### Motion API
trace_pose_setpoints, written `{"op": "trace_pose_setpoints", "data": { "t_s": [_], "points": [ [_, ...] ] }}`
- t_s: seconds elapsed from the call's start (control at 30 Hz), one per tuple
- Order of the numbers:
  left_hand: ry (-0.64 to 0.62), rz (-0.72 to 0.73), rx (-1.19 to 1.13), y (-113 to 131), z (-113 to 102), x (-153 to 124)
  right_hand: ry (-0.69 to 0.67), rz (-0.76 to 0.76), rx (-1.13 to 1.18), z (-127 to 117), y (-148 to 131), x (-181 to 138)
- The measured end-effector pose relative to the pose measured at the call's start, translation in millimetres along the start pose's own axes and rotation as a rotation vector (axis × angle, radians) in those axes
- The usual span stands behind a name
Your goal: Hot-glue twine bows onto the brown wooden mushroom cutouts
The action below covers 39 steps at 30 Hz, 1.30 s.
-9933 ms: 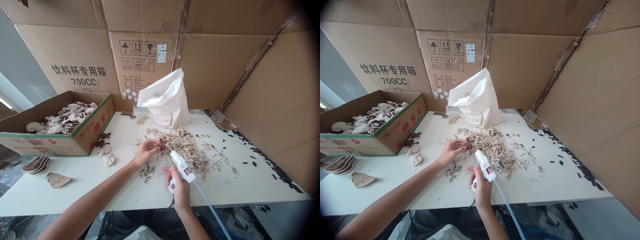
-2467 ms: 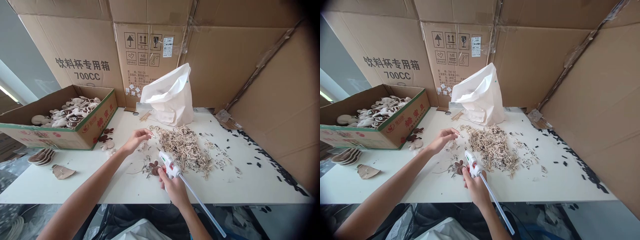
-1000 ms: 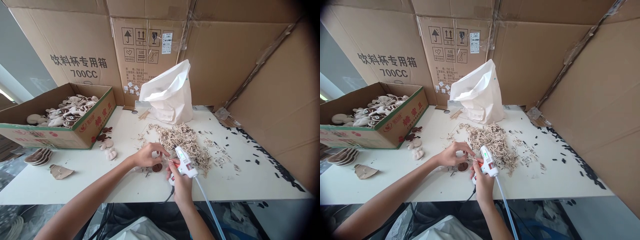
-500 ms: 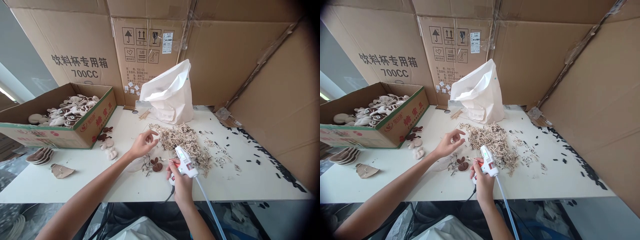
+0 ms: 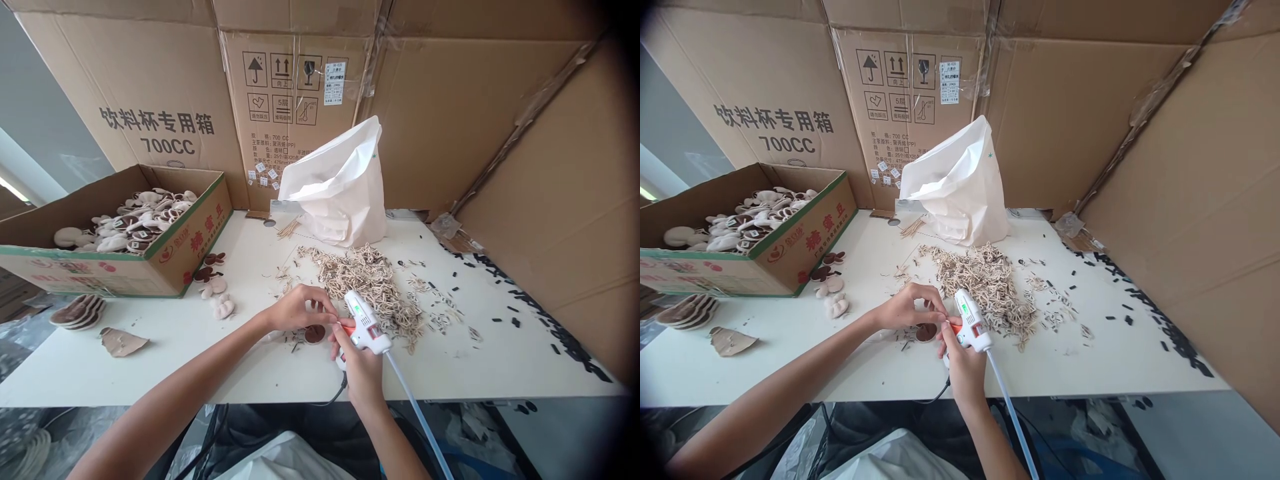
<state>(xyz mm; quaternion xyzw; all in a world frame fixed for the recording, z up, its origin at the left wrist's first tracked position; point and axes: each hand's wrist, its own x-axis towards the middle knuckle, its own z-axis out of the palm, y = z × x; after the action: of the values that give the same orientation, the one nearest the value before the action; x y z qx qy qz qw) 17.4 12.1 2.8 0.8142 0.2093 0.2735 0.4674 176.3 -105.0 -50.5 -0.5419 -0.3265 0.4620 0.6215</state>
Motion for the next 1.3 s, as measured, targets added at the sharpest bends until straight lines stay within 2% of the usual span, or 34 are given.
{"op": "trace_pose_setpoints", "data": {
  "t_s": [0.27, 0.57, 0.67, 0.83, 0.93, 1.1, 1.3],
  "points": [
    [0.006, -0.003, 0.014, 1, 1, 0, 0.007, -0.062, -0.045, 1, -5, 0],
    [-0.026, -0.012, 0.019, 2, -1, 1, 0.030, -0.067, -0.056, 1, -6, -1],
    [0.074, -0.048, 0.037, -5, -8, 1, 0.053, -0.069, -0.055, 2, -6, -1],
    [0.393, -0.148, 0.112, -21, -26, 2, 0.051, -0.081, -0.041, 4, -8, -1],
    [0.524, -0.238, 0.221, -28, -33, 1, 0.060, -0.077, -0.026, 4, -9, 0],
    [0.634, -0.263, 0.374, -36, -38, -1, 0.063, -0.071, -0.020, 5, -10, 0],
    [0.720, -0.195, 0.309, -28, -37, -2, 0.056, -0.067, 0.004, 4, -9, 0]
  ]
}}
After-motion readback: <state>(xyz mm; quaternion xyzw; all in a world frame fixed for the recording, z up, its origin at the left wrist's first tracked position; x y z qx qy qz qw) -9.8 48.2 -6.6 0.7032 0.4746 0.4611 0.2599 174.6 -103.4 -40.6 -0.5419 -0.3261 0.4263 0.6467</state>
